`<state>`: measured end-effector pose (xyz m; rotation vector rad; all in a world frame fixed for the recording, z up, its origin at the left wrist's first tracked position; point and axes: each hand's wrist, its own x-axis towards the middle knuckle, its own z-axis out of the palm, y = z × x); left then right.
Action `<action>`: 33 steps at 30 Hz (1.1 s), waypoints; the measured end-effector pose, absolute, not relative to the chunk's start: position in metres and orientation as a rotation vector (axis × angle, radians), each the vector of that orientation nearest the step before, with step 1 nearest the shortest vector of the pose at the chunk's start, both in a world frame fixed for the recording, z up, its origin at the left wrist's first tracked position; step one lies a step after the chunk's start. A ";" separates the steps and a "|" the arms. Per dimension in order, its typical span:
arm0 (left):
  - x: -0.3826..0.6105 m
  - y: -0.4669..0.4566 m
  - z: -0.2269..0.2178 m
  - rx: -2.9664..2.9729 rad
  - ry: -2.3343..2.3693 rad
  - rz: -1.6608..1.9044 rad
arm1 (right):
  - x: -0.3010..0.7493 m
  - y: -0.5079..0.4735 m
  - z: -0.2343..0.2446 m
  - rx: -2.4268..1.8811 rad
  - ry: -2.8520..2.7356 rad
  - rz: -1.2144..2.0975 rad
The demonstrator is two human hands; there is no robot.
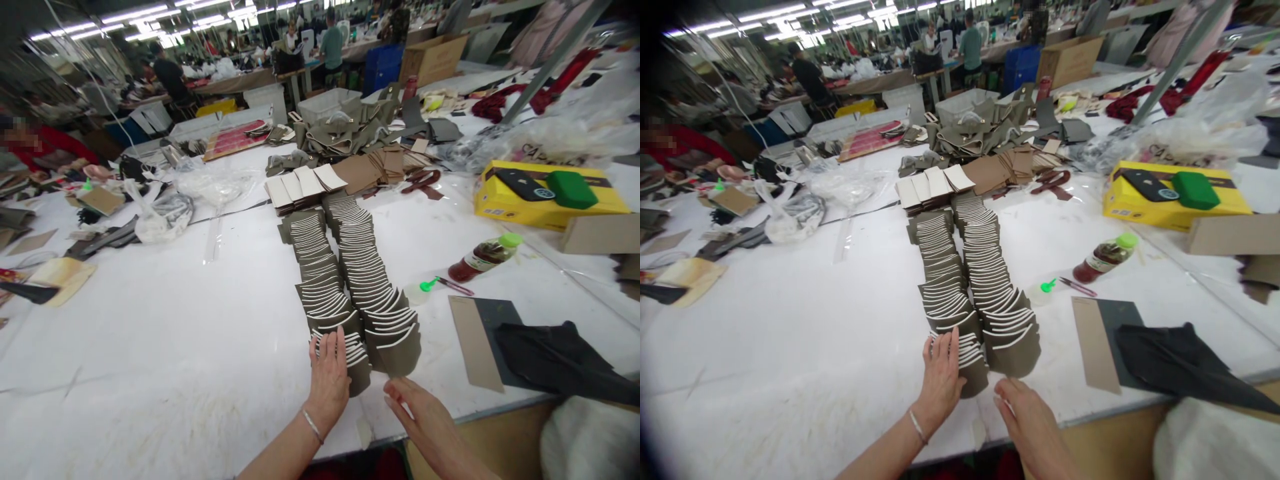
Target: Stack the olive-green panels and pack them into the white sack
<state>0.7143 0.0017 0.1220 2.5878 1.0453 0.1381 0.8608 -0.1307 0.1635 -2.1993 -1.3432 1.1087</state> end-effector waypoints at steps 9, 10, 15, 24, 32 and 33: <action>0.738 0.024 0.133 2.546 1.124 -0.055 | 0.859 -0.131 0.163 -2.213 -1.364 1.118; 0.738 0.023 0.134 2.546 1.123 -0.060 | 0.859 -0.130 0.164 -2.216 -1.371 1.114; 0.728 0.011 0.134 2.523 1.095 0.030 | 0.865 -0.102 0.169 -2.169 -1.542 0.808; 0.697 -0.006 0.119 2.533 1.074 0.126 | 0.852 -0.031 0.148 -2.036 -2.311 0.477; 0.666 -0.003 0.129 2.465 0.955 0.134 | 0.822 -0.036 0.156 -1.957 -2.587 0.402; 0.662 -0.006 0.131 2.461 0.905 0.164 | 0.820 -0.038 0.158 -1.949 -2.620 0.426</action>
